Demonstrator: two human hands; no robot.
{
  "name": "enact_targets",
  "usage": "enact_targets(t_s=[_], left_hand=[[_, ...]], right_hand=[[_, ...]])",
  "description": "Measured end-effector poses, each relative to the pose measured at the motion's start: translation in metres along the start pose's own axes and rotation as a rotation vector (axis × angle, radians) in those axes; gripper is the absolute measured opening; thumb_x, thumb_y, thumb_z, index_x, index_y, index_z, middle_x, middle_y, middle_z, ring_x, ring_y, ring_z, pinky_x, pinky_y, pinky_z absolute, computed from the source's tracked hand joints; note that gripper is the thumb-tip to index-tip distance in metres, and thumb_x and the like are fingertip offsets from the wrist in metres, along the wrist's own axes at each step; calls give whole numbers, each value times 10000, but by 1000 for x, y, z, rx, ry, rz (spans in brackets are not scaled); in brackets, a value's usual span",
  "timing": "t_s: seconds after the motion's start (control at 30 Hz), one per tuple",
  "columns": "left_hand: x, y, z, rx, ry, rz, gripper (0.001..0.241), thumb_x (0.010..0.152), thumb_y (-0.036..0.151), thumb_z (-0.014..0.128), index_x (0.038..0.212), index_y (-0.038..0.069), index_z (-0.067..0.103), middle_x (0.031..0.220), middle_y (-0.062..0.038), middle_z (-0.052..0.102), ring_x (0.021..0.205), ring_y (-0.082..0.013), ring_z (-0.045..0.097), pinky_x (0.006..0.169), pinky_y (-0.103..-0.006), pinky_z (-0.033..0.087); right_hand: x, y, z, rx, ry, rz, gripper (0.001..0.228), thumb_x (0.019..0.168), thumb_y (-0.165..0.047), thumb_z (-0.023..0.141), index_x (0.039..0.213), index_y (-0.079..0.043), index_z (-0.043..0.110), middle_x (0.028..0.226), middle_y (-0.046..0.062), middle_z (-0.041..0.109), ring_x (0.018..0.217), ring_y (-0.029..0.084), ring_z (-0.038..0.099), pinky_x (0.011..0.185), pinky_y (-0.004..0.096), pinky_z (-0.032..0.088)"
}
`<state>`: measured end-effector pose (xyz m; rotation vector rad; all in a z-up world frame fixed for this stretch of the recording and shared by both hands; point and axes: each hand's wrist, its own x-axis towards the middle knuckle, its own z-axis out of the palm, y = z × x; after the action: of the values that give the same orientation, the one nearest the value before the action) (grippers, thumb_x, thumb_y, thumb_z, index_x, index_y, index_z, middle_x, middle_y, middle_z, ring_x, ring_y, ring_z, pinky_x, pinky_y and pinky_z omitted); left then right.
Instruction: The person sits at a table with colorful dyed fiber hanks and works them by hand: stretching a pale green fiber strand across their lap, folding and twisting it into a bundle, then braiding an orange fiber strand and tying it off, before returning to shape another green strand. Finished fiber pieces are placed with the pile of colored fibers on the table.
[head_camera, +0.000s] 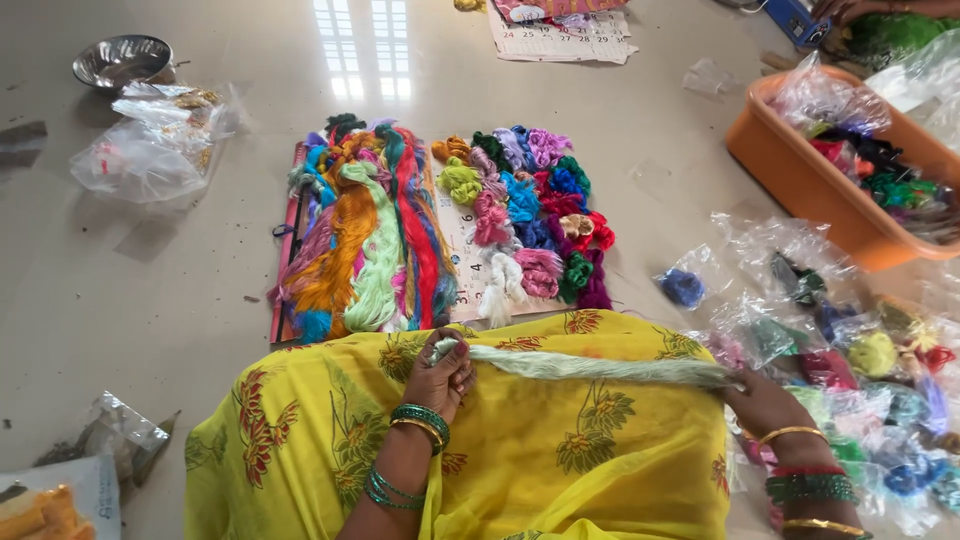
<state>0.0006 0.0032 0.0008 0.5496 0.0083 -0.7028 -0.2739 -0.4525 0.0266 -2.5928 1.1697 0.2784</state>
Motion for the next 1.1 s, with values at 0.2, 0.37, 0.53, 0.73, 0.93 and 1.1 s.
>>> enact_targets(t_s=[0.2, 0.37, 0.53, 0.73, 0.93, 1.1], left_hand=[[-4, 0, 7, 84, -28, -39, 168, 889, 63, 739, 981, 108, 605, 741, 21, 594, 542, -71, 455, 482, -240, 353], [-3, -1, 5, 160, -90, -77, 168, 904, 74, 753, 993, 102, 614, 686, 25, 548, 531, -71, 447, 487, -242, 357], [-3, 4, 4, 29, -53, -50, 155, 898, 95, 753, 963, 118, 614, 699, 43, 570, 538, -69, 464, 485, -242, 358], [0, 12, -8, -132, 5, 89, 155, 922, 126, 763, 1016, 129, 640, 707, 20, 593, 554, -60, 507, 484, -239, 379], [-4, 10, 6, 23, 2, -20, 184, 889, 107, 765, 991, 130, 612, 727, 47, 574, 544, -75, 483, 495, -249, 377], [-11, 11, 4, 136, -68, -2, 161, 910, 99, 773, 986, 93, 631, 701, 30, 536, 522, -74, 452, 464, -254, 348]], right_hand=[[7, 0, 45, 962, -97, 473, 451, 1039, -398, 526, 1311, -43, 579, 1146, 169, 644, 928, 305, 538, 772, 466, 483], [-4, 18, 66, 1089, 51, 441, 372, 1024, -340, 572, 1289, -82, 608, 1132, 106, 668, 973, 272, 583, 793, 408, 495], [-37, 20, 32, 1131, 2, 45, 372, 927, -141, 603, 1289, -83, 538, 1198, 36, 657, 1017, 214, 631, 796, 380, 550], [-47, 24, 18, 1097, 175, 401, 249, 1047, -92, 519, 1279, -29, 586, 1165, 186, 675, 989, 380, 697, 812, 469, 552], [-55, -115, 15, 769, 515, -289, 390, 952, -50, 587, 1341, -19, 569, 1239, 112, 664, 1080, 251, 666, 889, 357, 555], [-119, -316, 13, 776, 19, -812, 749, 842, -169, 755, 1487, -29, 401, 1448, 185, 561, 1373, 280, 507, 1086, 384, 426]])
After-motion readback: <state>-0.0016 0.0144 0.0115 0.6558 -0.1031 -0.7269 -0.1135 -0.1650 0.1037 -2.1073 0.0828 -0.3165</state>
